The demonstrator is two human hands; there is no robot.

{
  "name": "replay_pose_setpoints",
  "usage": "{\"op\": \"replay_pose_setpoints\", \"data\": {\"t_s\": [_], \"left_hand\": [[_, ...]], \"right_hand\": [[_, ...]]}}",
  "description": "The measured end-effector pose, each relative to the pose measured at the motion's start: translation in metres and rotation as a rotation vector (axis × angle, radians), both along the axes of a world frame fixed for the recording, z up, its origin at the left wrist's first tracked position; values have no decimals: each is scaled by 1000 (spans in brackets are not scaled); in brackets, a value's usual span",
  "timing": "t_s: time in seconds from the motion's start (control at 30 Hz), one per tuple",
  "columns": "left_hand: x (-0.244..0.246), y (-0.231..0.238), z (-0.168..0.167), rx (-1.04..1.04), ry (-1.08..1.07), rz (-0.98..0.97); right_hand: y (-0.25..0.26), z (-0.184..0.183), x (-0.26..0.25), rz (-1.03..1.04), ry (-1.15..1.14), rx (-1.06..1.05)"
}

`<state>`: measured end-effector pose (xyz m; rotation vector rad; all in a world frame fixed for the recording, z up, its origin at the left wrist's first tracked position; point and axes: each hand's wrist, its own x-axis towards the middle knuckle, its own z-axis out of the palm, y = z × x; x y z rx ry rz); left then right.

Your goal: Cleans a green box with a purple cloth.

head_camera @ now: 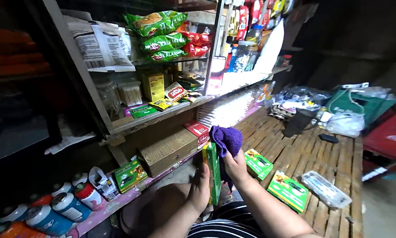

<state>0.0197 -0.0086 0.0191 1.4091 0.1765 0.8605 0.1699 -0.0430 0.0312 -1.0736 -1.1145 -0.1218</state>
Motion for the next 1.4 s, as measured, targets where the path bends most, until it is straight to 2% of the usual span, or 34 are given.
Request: {"op": "replay_pose_setpoints", "data": {"t_s": [0.23, 0.37, 0.47, 0.63, 0.87, 1.07, 1.27, 1.4], "left_hand": [[-4, 1, 7, 37, -48, 58], [-9, 1, 8, 44, 4, 80], [-6, 3, 3, 61, -49, 79], [-3, 2, 4, 27, -72, 70], [-3, 3, 5, 38, -4, 33], [-4, 3, 5, 64, -36, 6], [-5, 4, 7, 23, -60, 9], [-6, 7, 9, -51, -94, 43]], "right_hand": [[-12, -9, -29, 47, -223, -36], [-14, -4, -36, 96, -314, -73], [-11, -8, -37, 86, -259, -13], [-8, -2, -29, 160, -280, -31], [-1, 0, -14, 101, -83, -9], [2, 4, 5, 3, 82, -99], [2, 8, 11, 0, 257, -192], [4, 5, 8, 48, 284, -183]]}}
